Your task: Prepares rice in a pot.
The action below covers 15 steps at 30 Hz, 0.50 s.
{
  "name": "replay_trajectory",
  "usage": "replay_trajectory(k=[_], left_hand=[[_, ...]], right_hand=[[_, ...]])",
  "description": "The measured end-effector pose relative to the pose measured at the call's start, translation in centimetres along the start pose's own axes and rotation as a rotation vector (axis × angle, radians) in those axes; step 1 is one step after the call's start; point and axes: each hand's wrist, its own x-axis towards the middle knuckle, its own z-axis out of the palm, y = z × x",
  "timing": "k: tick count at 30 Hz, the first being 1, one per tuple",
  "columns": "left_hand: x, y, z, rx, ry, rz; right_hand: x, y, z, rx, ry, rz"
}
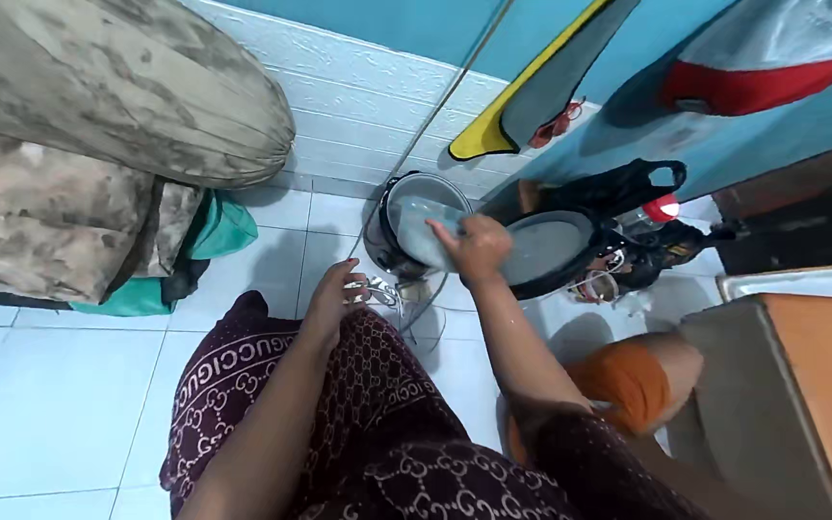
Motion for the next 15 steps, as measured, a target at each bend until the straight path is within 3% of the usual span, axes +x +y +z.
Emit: replay_trajectory(k=[4, 7, 12, 15], left_hand=[[0.0, 0.2, -0.6, -0.053, -0.004, 0.011], [-0.4, 0.4, -0.9, -0.039, -0.028, -0.015], [-0.6, 0.5, -1.6, -0.069, -0.028, -0.021], [-0.3, 0.5, -1.8, -0.064, -0.03, -0.042]], right_hand=[[5.7, 0.2, 1.8, -0.041, -0.42, 0.258], [9.7, 1.4, 4.0, -0.055, -0.688, 0.304], [13.0, 4.0, 9.6, -0.026, -0.962, 0.309], [13.7, 5.1, 12.8, 0.02, -1.011, 0.3]])
